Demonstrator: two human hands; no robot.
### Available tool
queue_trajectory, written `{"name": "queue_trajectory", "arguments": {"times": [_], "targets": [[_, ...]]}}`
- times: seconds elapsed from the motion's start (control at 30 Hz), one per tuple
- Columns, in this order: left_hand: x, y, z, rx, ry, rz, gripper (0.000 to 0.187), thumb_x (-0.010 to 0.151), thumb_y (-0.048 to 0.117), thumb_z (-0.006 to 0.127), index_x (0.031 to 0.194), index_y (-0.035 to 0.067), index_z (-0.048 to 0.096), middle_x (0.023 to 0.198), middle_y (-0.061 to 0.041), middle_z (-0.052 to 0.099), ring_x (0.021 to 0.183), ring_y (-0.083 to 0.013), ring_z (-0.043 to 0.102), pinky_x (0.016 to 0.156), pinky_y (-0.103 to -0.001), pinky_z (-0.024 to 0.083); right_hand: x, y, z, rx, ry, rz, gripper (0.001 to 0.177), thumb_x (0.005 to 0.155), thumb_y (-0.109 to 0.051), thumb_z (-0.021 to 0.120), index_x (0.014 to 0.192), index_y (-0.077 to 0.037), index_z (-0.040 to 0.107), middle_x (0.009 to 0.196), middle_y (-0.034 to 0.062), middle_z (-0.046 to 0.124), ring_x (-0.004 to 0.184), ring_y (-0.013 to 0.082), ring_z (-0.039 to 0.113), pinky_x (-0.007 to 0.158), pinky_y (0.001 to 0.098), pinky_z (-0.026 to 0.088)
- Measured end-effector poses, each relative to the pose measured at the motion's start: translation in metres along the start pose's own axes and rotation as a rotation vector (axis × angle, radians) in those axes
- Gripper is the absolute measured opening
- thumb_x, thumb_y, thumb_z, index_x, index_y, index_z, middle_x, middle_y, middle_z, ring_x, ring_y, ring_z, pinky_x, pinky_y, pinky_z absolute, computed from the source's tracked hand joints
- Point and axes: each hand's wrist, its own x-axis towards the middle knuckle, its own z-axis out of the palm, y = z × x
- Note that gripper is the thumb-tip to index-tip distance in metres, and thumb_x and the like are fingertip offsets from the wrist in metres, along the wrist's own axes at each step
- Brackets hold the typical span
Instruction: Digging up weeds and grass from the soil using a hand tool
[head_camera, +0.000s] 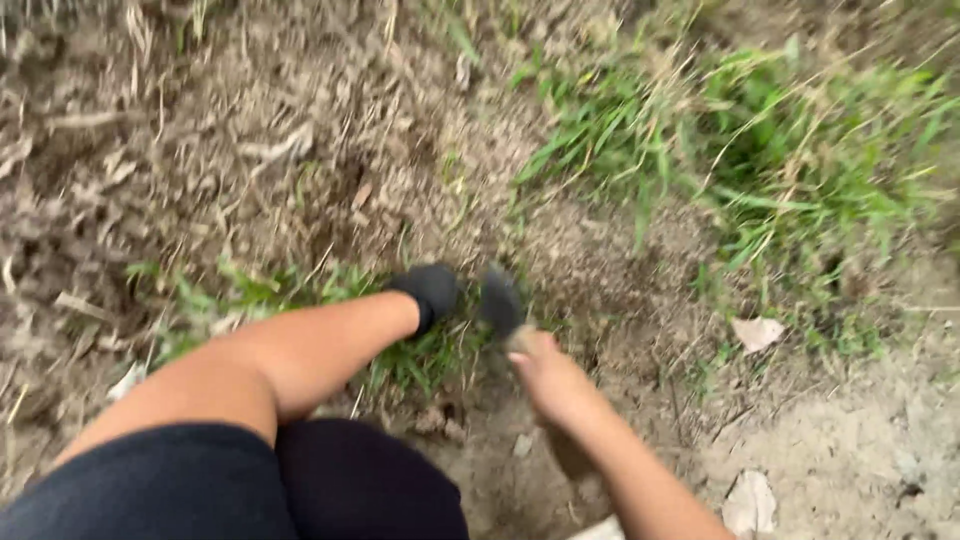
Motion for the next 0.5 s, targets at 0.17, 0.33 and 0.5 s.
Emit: {"name": "queue_trajectory", "arguments": {"times": [0.17,0.33,0.5], "targets": [[-0.006,0.002,0.003,-0.005,0.013,0.016,0.046,0.102,0.041,0.045,0.128,0.010,0.064,0.127,-0.014,0.070,0.122,-0.0374,0.065,0.099,-0.055,0.056,0.085,0.034,0.048,-0.002,0.054,-0.033,0.043,0.102,-0.047,0.046,0.124,-0.011,0.043,0.115,0.0294,0.069,0.115,0.0452,0.067,0.095,0.0552,0.055],[-0.009,0.001,0.006,0.004,0.003,0.025,0.045,0.102,0.042,0.045,0.127,0.010,0.065,0.126,-0.014,0.071,0.121,-0.0376,0.065,0.099,-0.054,0.056,0.002,0.024,0.002,-0.014,0.009,-0.011,0.047,0.102,-0.048,0.046,0.131,-0.012,0.045,0.116,0.0331,0.068,0.118,0.0508,0.064,0.099,0.0599,0.053],[-0.009,0.002,0.008,-0.002,-0.025,0.024,0.045,0.102,0.042,0.045,0.125,0.010,0.067,0.124,-0.014,0.072,0.120,-0.0377,0.066,0.099,-0.054,0.056,-0.027,0.013,-0.012,-0.027,0.039,-0.075,0.038,0.102,-0.041,0.047,0.128,-0.013,0.045,0.113,0.0359,0.068,0.112,0.0535,0.066,0.095,0.0628,0.054]]}}
